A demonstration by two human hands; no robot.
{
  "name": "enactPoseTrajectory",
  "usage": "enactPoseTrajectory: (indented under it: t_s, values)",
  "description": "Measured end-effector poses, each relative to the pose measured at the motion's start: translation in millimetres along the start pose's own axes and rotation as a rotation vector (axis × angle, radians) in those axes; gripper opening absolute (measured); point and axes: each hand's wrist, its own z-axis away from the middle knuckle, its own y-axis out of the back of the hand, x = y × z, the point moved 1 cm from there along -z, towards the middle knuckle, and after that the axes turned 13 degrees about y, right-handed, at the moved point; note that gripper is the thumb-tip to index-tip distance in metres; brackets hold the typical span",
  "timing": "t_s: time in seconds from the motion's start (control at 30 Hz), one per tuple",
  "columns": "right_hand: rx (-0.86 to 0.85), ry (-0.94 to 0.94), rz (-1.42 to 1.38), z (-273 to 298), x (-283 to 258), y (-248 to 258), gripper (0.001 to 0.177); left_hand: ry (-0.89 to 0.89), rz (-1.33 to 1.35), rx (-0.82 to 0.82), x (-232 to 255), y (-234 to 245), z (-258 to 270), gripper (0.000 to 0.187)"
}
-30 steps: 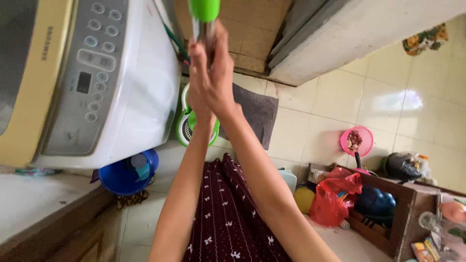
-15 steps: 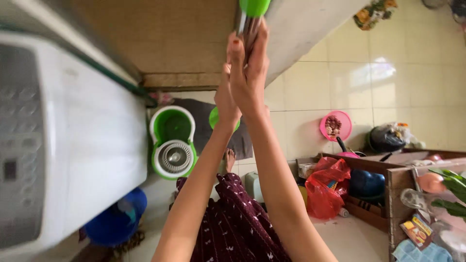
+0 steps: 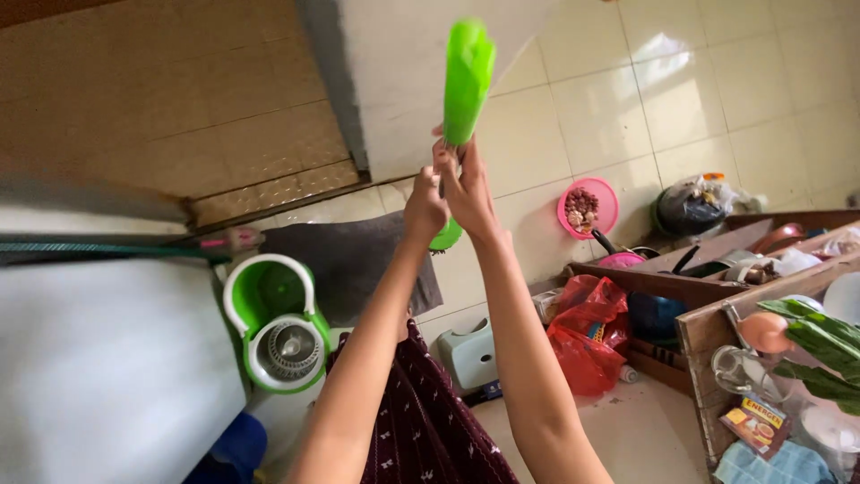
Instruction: Assembling the handle of a spin mop and then emptying the water bucket into a squat toilet.
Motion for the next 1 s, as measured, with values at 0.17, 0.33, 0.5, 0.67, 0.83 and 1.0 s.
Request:
enactPoseTrajectory:
  t_s: [0.17, 0.33, 0.5, 0.67, 0.83, 1.0]
  values:
    - [-0.036, -0.074, -0.007, 7.1, 96.4, 13.8, 0.033, 0.265, 0.065, -0.165, -11.4, -25.0, -29.0, 0.039]
    - [-0.103, -0.369, 0.049, 5.3, 164.6, 16.1, 0.051, 0.377, 0.248, -0.123, -52.4, -62.2, -43.0, 0.030]
    - [-0.074, -0.447, 0.094, -13.4, 197.4, 23.0, 0.062, 0.408, 0.540, -0.077, -49.2, -68.0, -55.8, 0.037]
    - [-0.152, -0.360, 0.336, -21.4, 207.2, 26.7, 0.041, 0.397, 0.588, -0.097, -22.7, -60.9, -71.6, 0.044]
    - [-0.052, -0.055, 0.464, -12.9, 215.9, 28.8, 0.072, 0.413, 0.486, -0.058, -26.3, -76.5, -78.5, 0.043]
    - [0.009, -0.305, 0.423, -15.7, 209.4, 28.1, 0.069, 0.442, 0.489, -0.098, -5.0, -65.5, -74.3, 0.046]
